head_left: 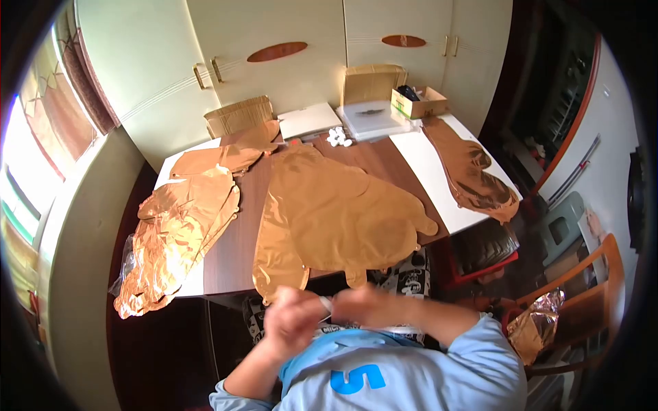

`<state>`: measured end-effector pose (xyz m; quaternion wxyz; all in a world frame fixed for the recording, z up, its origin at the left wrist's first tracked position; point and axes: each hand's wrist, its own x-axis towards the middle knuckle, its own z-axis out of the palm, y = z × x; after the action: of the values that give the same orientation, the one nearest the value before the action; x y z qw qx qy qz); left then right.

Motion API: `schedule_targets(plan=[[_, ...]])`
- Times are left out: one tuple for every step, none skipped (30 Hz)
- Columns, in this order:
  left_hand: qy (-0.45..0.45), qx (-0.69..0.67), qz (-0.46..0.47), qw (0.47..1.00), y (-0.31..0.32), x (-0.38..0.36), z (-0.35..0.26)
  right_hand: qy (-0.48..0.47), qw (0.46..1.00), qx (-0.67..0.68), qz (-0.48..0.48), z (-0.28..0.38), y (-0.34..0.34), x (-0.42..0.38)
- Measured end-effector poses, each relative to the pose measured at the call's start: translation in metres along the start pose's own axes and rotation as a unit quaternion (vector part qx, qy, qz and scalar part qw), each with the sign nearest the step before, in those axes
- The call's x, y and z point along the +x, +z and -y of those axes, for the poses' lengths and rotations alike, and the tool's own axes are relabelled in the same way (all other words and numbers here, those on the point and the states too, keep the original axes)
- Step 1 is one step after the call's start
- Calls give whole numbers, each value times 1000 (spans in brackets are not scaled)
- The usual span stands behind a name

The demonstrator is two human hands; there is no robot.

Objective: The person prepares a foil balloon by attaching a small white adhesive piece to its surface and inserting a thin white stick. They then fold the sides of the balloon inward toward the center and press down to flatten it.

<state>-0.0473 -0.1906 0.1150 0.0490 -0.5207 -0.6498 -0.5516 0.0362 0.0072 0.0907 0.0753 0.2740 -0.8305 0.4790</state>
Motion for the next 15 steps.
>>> schedule_targets(plan=[[-13,78,-46,996,-5,5,14,-8,999,20,36,14,1,-2],[-9,95,-23,995,-2,3,32,-14,996,44,72,32,-1,-4],[-25,-62,32,997,11,-8,32,-51,998,44,-6,37,-19,3],[19,-49,94,994,16,-5,13,-15,998,0,-63,35,-37,4],[63,-41,155,985,22,-3,-6,35,995,-29,-89,28,-39,7],[61,-62,139,986,18,2,-15,83,988,-60,-115,14,-37,9],[13,-25,92,995,11,4,-10,88,994,11,-66,-2,-19,4],[-34,13,41,998,1,6,-2,8,1000,0,-14,-2,-3,-5],[-35,65,-20,997,0,4,22,5,1000,23,1,16,-9,-4],[-33,74,0,997,4,4,32,5,999,52,16,34,-12,-4],[2,9,51,999,12,-2,28,-2,999,24,-40,31,-23,-5],[38,-57,101,993,23,-1,14,26,997,8,-73,27,-34,-5],[35,-67,144,987,25,0,-7,56,993,-2,-103,19,-32,-3],[32,-76,125,989,21,4,-12,83,987,-16,-133,6,-30,0],[-30,-59,55,996,16,5,-7,54,996,8,-69,-7,-14,-3]])
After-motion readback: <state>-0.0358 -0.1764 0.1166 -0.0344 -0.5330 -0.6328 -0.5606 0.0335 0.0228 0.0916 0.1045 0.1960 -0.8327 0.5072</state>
